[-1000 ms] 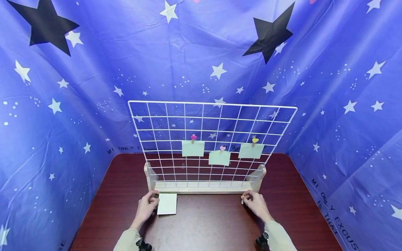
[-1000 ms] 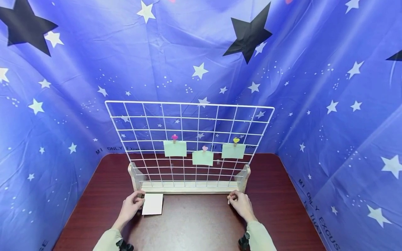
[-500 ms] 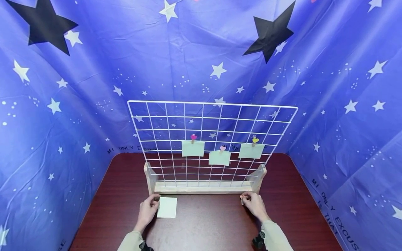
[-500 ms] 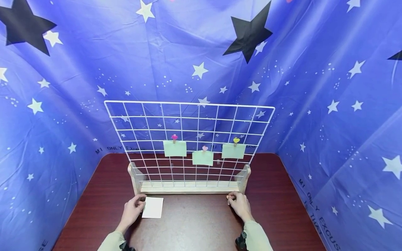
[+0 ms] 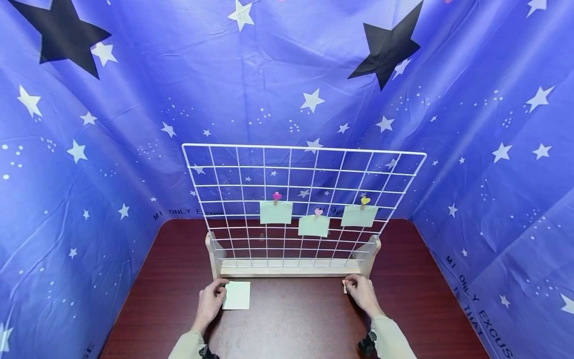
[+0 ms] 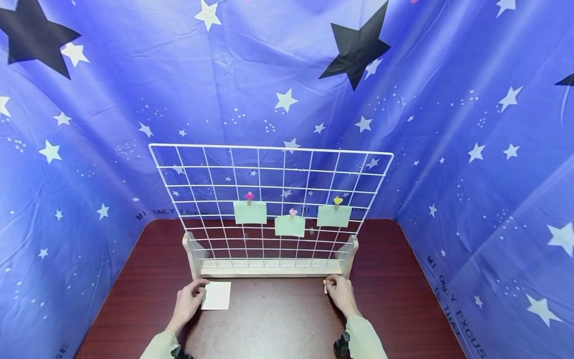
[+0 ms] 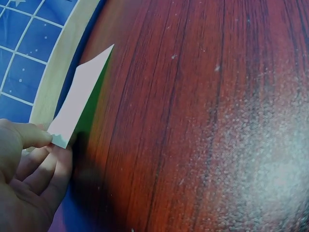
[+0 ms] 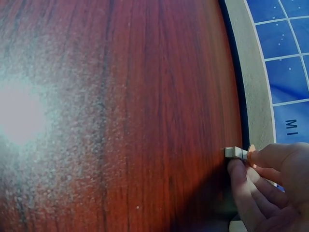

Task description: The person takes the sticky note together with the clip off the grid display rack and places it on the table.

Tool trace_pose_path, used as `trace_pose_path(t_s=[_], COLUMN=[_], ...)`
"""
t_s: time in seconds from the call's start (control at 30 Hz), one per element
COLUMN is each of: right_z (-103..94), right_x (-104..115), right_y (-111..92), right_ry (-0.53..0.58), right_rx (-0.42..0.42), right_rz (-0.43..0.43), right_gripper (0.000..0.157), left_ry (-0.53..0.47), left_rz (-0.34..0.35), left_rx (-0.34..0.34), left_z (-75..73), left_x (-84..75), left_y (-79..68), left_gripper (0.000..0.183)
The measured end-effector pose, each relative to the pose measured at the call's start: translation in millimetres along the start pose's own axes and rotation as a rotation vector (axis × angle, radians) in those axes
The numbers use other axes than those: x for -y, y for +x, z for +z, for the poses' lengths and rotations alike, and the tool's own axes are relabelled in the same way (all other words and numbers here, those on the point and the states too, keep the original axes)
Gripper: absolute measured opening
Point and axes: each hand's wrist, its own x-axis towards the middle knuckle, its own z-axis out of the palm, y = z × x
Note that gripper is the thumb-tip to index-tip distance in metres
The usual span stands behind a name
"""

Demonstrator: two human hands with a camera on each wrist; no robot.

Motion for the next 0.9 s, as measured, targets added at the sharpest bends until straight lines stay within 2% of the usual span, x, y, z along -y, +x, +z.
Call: trace_pose_path(t_s=[0.17,0.4,0.63,0.73,0.9], right_z=[1.6,1.6,-0.2,-1.1,-4.0], right_x=[-1,-2,-3,-4,-3], right_y=[-1,-2,-3,-4,-5], right_ry=[0.004,0.009,0.024,0.022,0.001], right_rx=[0.013,0.015,0.037,0.043,0.05], right_rz=[0.005,-0.007,-0.018,-0.031,-0.047], right_gripper=[0.008,0.005,0.003,0.006,0.011], left_ry=[-0.005,-0.021,0.011,0.015,0.015], left_rz=[0.003,-0.07,-0.144,-0.127,-0.039], left_rx=[-0.01,0.037,0.095,0.108,0.128], left_z=[0.6,-0.6,-3.4,-3.6,-3.7], left_x=[0.5,-1.4,-6.4,-7.9,-11.1], left_y=[-0.2,-0.8,-0.2,-0.9,-3.6], left_gripper=[0.023,0.022,0.028,0.03,0.032])
